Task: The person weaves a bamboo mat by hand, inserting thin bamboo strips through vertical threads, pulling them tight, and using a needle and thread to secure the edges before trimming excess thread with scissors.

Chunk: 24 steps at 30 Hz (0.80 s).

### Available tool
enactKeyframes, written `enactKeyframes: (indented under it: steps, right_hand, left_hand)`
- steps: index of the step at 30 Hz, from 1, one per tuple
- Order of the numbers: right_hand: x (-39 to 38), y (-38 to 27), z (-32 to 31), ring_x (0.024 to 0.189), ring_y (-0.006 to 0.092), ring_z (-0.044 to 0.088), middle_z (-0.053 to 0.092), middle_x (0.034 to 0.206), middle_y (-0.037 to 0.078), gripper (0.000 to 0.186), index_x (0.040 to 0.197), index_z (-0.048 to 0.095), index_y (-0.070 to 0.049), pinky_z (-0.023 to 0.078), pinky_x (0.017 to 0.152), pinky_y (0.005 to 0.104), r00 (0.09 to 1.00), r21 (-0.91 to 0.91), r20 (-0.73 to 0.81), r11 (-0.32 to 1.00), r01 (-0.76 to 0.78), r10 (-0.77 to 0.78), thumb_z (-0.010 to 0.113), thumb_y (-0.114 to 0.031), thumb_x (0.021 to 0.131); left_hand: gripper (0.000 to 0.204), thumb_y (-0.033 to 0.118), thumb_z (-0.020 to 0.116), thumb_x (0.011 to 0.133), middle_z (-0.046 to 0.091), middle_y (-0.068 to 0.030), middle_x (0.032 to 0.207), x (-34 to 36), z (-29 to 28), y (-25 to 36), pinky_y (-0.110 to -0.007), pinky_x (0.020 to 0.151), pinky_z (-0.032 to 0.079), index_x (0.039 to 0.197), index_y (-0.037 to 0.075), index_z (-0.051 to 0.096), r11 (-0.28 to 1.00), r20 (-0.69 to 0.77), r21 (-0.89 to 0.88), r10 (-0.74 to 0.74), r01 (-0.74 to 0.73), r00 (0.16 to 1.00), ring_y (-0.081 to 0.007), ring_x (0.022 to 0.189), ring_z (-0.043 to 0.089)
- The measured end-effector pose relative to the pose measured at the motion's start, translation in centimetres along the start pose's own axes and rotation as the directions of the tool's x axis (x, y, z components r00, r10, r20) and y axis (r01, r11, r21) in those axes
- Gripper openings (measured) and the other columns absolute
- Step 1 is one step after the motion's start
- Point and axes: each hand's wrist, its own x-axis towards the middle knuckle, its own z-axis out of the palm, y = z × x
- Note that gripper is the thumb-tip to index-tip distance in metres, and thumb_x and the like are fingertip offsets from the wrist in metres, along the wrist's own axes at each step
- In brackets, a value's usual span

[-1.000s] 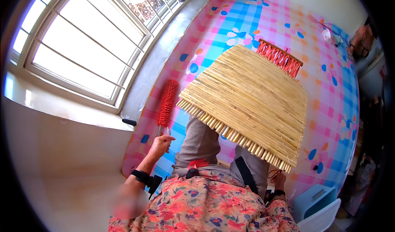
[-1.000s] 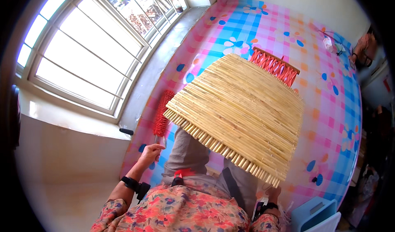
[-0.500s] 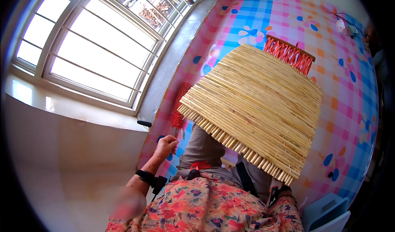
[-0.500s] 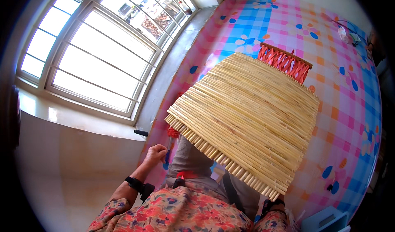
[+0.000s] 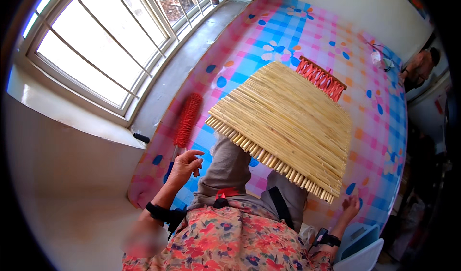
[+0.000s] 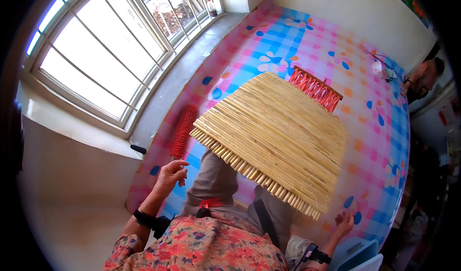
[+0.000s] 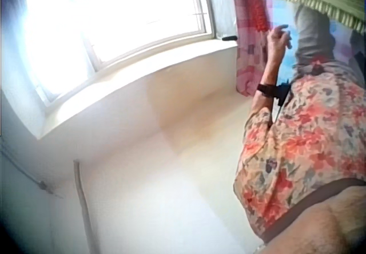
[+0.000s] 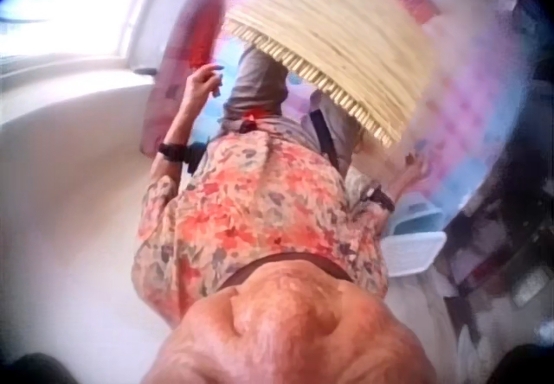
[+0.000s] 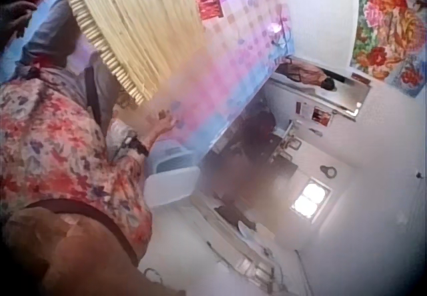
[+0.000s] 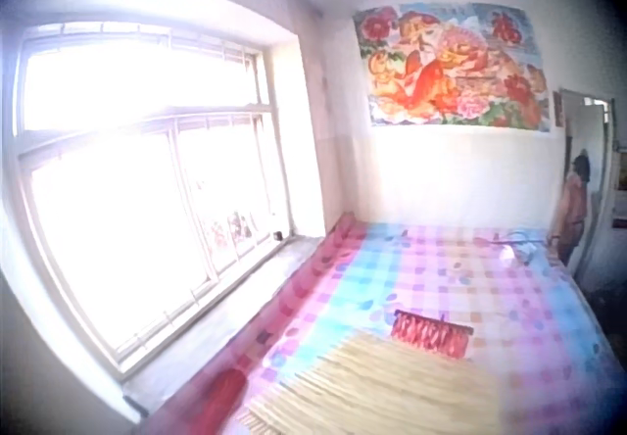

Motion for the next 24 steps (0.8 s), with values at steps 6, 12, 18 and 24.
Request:
enactKeyframes:
  steps: [6, 12, 18, 24]
  right_hand:
    - [-18.5, -16.9, 14.4, 0.064, 0.0075, 0.051, 0.058, 0.085, 0.004, 0.020, 0.104, 0.057, -0.003, 0.044, 0.059, 0.0210, 0.795, -0.028, 0.340, 0.840, 0.542, -0.502, 0.054, -0.018, 0.091]
    - [-33.8, -15.7, 28.5, 0.083, 0.0124, 0.057, 0.060, 0.095, 0.009, 0.027, 0.110, 0.057, -0.001, 0.047, 0.074, 0.0240, 0.106, -0.002, 0.991, 0.790, 0.613, -0.080, 0.061, -0.010, 0.085]
    - [-37.4, -11.2, 33.6, 0.071, 0.0065, 0.055, 0.059, 0.084, 0.003, 0.024, 0.110, 0.056, -0.001, 0.047, 0.062, 0.0219, 0.043, -0.213, 0.977, 0.950, 0.227, 0.208, 0.058, -0.010, 0.088]
    - [-38.6, -9.5, 36.9, 0.064, 0.0036, 0.053, 0.058, 0.079, 0.000, 0.021, 0.107, 0.057, -0.001, 0.044, 0.058, 0.0173, 0.023, -0.220, 0.975, 0.959, 0.181, 0.220, 0.057, -0.009, 0.088]
  left_hand:
    - [0.030, 0.005, 0.058, 0.088, 0.057, -0.0024, 0.071, -1.0, -1.3, 1.0, -0.019, 0.045, 0.041, 0.118, 0.005, 0.052, 0.984, 0.296, -0.175, 0.090, -0.039, 0.951, -0.0058, 0.053, 0.051]
    - [0.037, 0.005, 0.058, 0.088, 0.057, -0.0007, 0.074, -2.1, -3.7, 3.4, -0.018, 0.046, 0.040, 0.124, 0.010, 0.049, 0.978, 0.438, -0.196, 0.150, -0.069, 0.886, -0.0044, 0.055, 0.050]
    - [0.038, 0.007, 0.057, 0.089, 0.057, -0.0014, 0.074, -2.5, -7.5, 2.0, -0.019, 0.044, 0.038, 0.125, 0.005, 0.046, 0.927, 0.352, -0.362, 0.234, -0.099, 0.906, -0.0055, 0.056, 0.051]
    - [0.037, 0.010, 0.058, 0.089, 0.057, -0.0042, 0.073, -1.8, -9.5, -0.2, -0.019, 0.044, 0.039, 0.124, 0.002, 0.046, 0.877, 0.244, -0.466, 0.255, -0.117, 0.936, -0.0069, 0.054, 0.051]
